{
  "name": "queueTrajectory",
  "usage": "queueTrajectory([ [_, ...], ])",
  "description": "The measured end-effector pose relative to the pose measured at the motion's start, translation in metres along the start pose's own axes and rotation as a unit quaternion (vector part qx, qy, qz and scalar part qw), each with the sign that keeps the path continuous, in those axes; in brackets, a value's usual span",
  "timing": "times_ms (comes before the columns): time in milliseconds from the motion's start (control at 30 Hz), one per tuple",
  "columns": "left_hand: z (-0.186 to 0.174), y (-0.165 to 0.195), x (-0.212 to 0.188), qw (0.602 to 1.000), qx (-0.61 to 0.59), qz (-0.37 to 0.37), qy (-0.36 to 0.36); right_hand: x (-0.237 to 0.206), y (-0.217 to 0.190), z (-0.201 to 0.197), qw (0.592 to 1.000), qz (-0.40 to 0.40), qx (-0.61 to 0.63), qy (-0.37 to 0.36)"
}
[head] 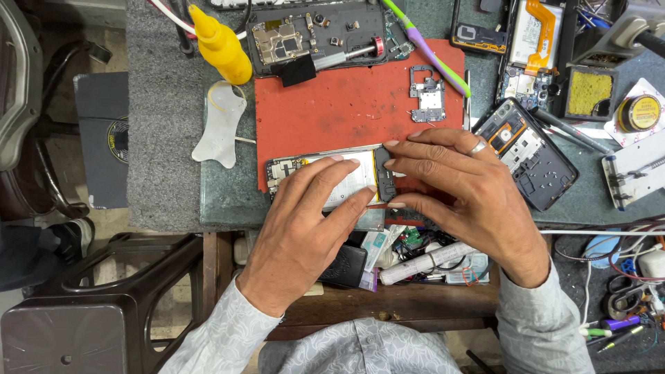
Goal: The person applies flux to a small electronic component, solders it using a soldering iron, and then places it onto a smartphone motherboard. They then connect a charging cable to test the device.
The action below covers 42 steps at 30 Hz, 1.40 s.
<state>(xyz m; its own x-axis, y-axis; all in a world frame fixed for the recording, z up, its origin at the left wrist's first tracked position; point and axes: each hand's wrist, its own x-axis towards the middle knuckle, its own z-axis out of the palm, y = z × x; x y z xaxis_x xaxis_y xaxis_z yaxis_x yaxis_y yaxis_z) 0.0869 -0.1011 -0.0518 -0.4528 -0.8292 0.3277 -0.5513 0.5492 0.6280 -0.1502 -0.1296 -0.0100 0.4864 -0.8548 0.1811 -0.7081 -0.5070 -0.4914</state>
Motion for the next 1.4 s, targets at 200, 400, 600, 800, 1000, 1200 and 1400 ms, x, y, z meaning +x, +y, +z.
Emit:
queueTrajectory([
  [200,-0.002,-0.001,0.001,0.999,0.039,0.026,-0.006,0.001,0.001,0.002,1.000,-0.013,-0.002,0.006],
  [400,-0.002,-0.001,0.002,0.996,0.078,0.039,-0.025,0.003,0.002,0.003,0.999,-0.034,-0.018,0.000],
  [600,-0.001,-0.005,0.005,0.995,0.089,0.045,-0.029,0.002,0.000,0.008,0.999,-0.026,-0.040,0.013],
  [800,0.002,-0.005,0.006,0.995,0.084,0.043,-0.029,-0.003,-0.006,0.010,0.996,-0.025,-0.081,0.007],
  [1000,-0.003,-0.006,0.010,0.992,0.082,0.082,-0.045,-0.012,-0.011,0.015,0.994,0.014,-0.101,0.031],
  [1200,-0.004,0.005,0.007,0.988,0.109,0.099,-0.056,-0.030,-0.012,0.016,0.988,0.023,-0.147,0.048],
  [1400,-0.009,0.011,0.010,0.996,0.040,0.075,-0.034,-0.041,-0.014,0.018,0.985,0.009,-0.162,0.066],
])
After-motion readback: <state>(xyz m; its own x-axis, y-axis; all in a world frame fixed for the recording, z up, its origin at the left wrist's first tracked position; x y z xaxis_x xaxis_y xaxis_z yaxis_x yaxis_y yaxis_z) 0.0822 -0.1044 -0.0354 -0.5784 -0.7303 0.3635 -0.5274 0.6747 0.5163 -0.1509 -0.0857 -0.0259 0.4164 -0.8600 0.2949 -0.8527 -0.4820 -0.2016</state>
